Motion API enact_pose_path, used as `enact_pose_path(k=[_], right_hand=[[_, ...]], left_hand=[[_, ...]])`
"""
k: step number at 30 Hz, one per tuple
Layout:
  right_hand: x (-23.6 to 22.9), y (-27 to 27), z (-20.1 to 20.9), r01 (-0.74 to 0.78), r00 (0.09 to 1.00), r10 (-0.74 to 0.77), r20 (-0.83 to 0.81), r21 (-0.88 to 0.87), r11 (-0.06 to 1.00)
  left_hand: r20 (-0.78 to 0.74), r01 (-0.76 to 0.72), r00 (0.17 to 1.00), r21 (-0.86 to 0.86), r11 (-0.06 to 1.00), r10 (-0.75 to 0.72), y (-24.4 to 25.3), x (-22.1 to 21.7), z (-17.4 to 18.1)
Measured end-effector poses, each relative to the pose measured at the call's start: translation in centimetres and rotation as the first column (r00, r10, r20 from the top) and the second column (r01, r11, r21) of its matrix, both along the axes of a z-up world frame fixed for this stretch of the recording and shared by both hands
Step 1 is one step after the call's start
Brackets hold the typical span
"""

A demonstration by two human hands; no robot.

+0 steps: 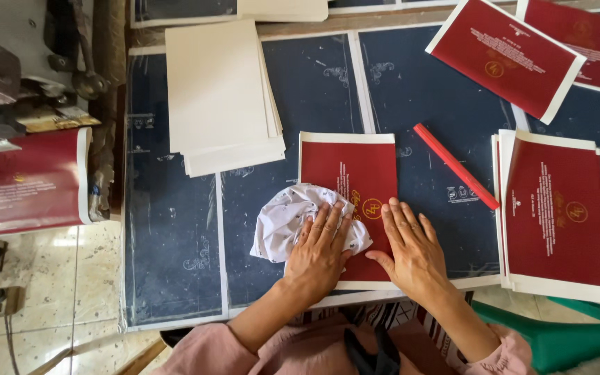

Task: The person inserts white paper sheets into red book covers on a table. They use a red plastic tool to press the spine of the books and wipe the covers with a cloth. The person handles the books one by one, stacking the finished items on the right side of the table.

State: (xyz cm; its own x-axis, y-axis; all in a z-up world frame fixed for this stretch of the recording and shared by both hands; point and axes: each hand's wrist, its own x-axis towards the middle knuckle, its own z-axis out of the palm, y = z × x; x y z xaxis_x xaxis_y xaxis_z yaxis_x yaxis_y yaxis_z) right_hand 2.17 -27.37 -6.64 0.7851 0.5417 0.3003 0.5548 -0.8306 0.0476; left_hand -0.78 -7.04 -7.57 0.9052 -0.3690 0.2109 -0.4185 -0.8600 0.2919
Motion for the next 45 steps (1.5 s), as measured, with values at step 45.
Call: enact_pose_path(k=[45], right_hand=[[-3.9, 0.4, 1.4, 0.081, 0.987, -0.067, -0.144, 0.093, 0.992]], left_hand=[[-0.052, -0.553, 0.833, -0.029, 0.832, 0.552, 16.1, -1.8, 3.0]])
